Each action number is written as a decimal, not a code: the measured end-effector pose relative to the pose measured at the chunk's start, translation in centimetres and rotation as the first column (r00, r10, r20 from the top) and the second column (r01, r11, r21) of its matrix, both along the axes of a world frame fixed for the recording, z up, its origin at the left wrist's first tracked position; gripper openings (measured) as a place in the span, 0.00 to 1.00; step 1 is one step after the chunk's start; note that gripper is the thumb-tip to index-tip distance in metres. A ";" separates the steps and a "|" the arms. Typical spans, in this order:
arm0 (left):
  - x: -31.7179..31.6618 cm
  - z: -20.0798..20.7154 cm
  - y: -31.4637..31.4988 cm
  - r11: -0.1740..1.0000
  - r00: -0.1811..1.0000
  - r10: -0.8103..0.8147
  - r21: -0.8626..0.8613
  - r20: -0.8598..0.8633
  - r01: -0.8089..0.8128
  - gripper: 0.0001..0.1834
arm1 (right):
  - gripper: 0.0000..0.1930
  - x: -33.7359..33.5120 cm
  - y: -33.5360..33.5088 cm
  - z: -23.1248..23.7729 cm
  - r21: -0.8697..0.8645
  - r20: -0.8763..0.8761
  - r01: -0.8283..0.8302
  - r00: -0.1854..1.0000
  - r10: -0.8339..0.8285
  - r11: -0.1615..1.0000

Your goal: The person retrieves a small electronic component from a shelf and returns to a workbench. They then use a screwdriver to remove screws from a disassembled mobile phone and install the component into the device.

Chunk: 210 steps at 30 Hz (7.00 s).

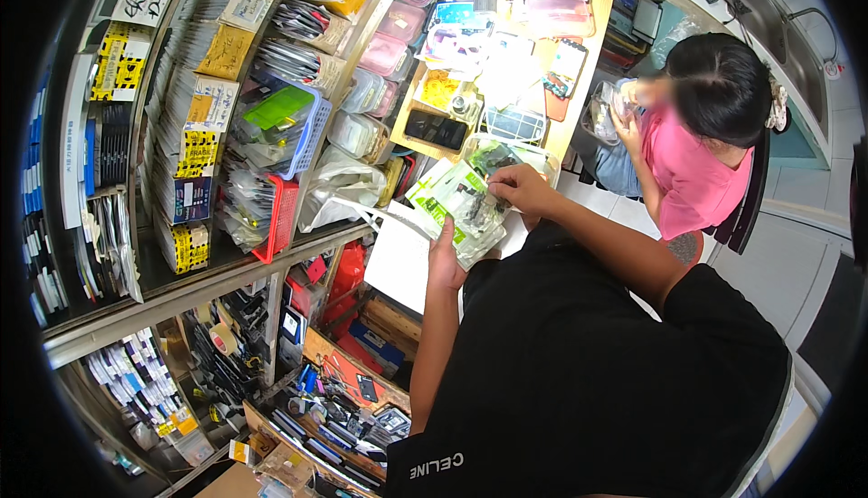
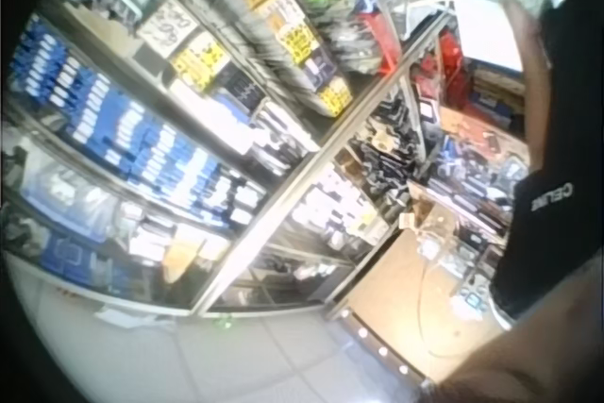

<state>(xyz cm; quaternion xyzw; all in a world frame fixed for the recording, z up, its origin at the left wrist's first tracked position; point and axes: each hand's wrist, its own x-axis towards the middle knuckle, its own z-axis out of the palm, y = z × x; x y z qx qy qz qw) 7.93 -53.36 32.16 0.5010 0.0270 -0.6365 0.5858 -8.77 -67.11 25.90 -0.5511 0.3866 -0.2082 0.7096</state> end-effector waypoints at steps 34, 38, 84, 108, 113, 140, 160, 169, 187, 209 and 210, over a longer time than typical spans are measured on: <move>0.3 -0.1 0.3 0.999 1.000 0.021 -0.032 -0.023 -0.021 0.25 | 0.08 -1.3 -2.9 -1.3 -0.257 -0.084 0.225 0.963 -0.254 0.940; 0.3 0.0 0.2 1.000 1.000 0.024 0.012 -0.011 -0.024 0.25 | 0.09 -2.8 -4.7 -1.7 -0.576 -0.232 0.162 0.907 -0.351 0.801; 0.2 -1.4 1.1 0.998 0.992 0.069 -0.018 0.110 -0.068 0.22 | 0.10 -3.0 -4.9 -1.0 -0.465 -0.188 0.195 0.932 -0.311 0.864; 0.2 -1.8 1.1 0.990 0.989 0.112 0.071 0.096 -0.120 0.28 | 0.13 -2.2 -4.1 -0.5 -0.381 -0.295 0.092 0.931 -0.216 0.920; 0.2 -1.6 1.4 0.992 0.989 0.103 0.061 0.107 -0.110 0.28 | 0.12 -3.1 -4.1 -0.9 -0.604 -0.310 0.089 0.890 -0.336 0.792; -0.1 -0.8 3.0 0.986 0.988 0.146 0.090 -0.055 -0.141 0.40 | 0.14 -1.0 -2.8 0.4 -0.399 -0.292 -0.150 0.956 0.030 0.905; 1.2 -0.5 1.0 0.996 0.961 0.087 -0.025 0.262 -0.084 0.04 | 0.11 0.3 0.8 1.6 -0.103 -0.015 -0.088 0.996 0.087 0.991; 2.6 -1.8 4.5 0.914 0.862 0.267 0.170 0.431 -0.368 0.34 | 0.14 0.5 -4.1 -1.3 -0.278 -0.109 0.165 0.974 -0.201 0.946; 3.8 -4.1 8.0 0.951 0.941 0.041 0.274 0.337 -0.140 0.11 | 0.10 -5.8 -11.7 -12.3 -0.287 -0.657 0.341 0.609 -0.443 0.895; 11.9 -6.6 8.6 0.917 0.829 -0.399 0.188 0.393 0.352 0.12 | 0.15 -2.3 -10.9 3.5 -0.813 -0.374 0.244 0.475 -0.796 0.528; 12.2 -6.8 8.4 0.905 0.819 -0.425 0.182 0.386 0.384 0.12 | 0.10 -2.8 -9.5 4.6 -0.829 -0.257 0.350 0.456 -0.852 0.437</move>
